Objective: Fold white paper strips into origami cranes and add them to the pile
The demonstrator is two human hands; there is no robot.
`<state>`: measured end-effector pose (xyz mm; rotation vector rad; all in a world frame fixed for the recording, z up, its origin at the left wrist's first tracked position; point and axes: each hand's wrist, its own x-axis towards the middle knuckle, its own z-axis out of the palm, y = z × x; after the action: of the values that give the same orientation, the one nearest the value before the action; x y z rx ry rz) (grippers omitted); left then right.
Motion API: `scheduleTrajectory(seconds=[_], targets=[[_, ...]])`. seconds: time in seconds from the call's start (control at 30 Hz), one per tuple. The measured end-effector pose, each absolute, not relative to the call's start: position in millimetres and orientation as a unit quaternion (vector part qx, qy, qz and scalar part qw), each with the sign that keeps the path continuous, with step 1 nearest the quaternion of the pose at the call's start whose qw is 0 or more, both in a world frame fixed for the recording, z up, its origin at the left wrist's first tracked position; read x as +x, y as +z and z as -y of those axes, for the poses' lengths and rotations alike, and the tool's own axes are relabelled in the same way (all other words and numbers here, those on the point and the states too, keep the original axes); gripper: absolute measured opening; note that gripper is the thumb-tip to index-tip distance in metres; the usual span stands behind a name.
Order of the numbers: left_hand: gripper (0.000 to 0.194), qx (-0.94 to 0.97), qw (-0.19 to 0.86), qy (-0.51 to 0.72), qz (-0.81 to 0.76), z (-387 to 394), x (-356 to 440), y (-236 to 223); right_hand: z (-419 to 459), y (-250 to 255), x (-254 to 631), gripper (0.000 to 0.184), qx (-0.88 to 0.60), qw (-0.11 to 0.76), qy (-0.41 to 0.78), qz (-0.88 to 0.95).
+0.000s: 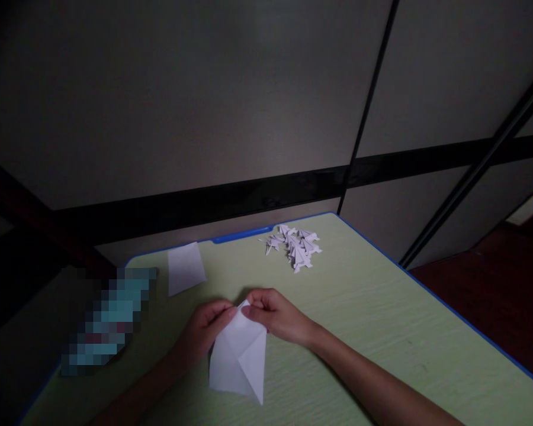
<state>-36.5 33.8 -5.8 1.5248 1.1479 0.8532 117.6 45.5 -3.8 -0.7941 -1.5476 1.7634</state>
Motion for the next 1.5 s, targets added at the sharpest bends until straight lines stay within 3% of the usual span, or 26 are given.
scheduleTrajectory(seconds=[0.47, 0.73, 1.03, 1.5], targets=[[0.022, 0.637, 0.550, 0.318, -0.436, -33.2, -38.0, -8.4, -43.5, -4.6, 112.3, 0.028, -0.353, 0.365, 0.624, 0.594], [0.031, 0.613, 0.554, 0.338, -0.452, -35.1, -39.6, -6.4, -39.8, -4.4, 112.0, 0.034, -0.377, 0.374, 0.579, 0.619], [0.020, 0.594, 0.605, 0.308, -0.431, -34.2, -35.6, -4.2, -37.1, -6.5, 107.3, 0.032, -0.419, 0.393, 0.523, 0.629], [0.022, 0.619, 0.568, 0.309, -0.446, -36.1, -38.4, -7.9, -36.4, -6.8, 108.9, 0.030, -0.412, 0.393, 0.540, 0.619]])
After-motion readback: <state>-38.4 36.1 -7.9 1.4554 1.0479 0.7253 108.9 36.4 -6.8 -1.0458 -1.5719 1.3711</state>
